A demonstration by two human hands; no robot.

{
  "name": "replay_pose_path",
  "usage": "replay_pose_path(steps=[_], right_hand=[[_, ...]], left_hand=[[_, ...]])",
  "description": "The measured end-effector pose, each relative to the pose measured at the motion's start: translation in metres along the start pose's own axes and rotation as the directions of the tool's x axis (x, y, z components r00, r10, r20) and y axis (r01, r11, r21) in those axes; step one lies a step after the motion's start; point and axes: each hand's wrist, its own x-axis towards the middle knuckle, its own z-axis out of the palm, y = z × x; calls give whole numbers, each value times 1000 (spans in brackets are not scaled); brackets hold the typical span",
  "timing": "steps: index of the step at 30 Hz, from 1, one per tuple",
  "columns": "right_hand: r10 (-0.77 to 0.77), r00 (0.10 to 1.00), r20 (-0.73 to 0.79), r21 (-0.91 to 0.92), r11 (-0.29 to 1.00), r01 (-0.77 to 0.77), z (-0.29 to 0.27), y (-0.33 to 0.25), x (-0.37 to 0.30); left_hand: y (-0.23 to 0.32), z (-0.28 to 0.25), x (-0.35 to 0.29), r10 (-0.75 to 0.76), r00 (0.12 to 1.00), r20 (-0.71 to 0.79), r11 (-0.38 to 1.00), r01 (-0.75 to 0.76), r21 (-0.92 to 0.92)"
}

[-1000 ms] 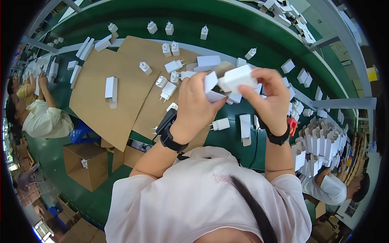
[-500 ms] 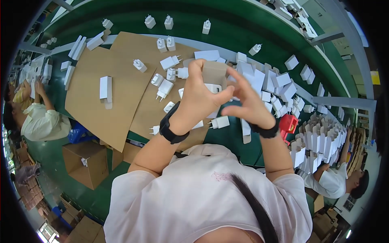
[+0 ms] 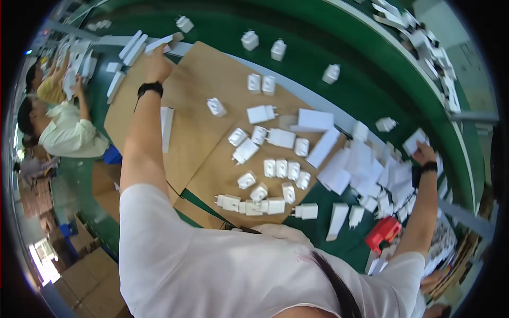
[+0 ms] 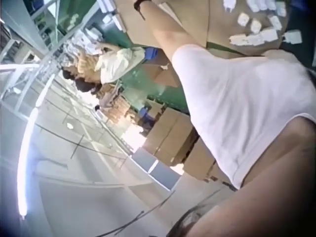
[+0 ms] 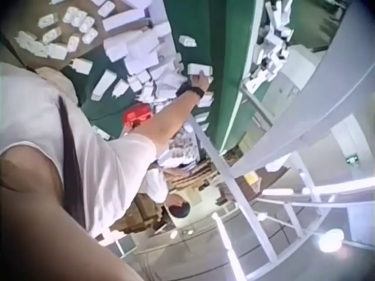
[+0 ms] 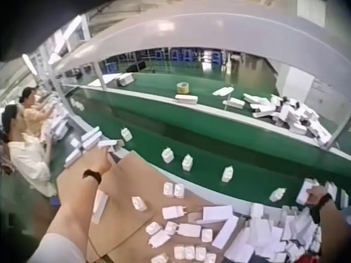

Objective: The person packs white chargers into small boxes by hand, placing each charger inside and closing the lid. After repeating this process, the person gathers the boxed chargers and places them into a large cardboard box.

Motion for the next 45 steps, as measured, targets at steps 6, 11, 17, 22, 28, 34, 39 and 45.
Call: replay_pose_path(steps=[6,11,17,22,28,34,39,45], right_hand=[[-301,953,23,-617,746,250,97,-46,-1],[151,950,274,-729,677,103,156,-54,-72],[93,953,288,-700,699,144,156,-46,-54],[-347,801,488,324,924,203,185,-71,-195],[-672,545,502,619,719,316,219,-30,-375],[-832,472,292,551,550,628,208,14,-441],[-892,304,334,456,435,776,186,28,-448],[-860,238,451,247,376,893,171,29,-440]], left_hand=[[-112,58,75,57,991,-119,960,-22,279],[-82,94,119,2,993,117,990,-19,143],[-82,16,97,138,982,-132,990,-138,5],[100,-104,-80,323,921,216,375,85,-923],[199,-132,-238,374,921,106,204,30,-978],[236,-168,-302,365,928,-70,214,-157,-964],[238,-179,-325,424,894,-144,301,-289,-909],[232,-169,-333,389,921,-13,160,-81,-984]])
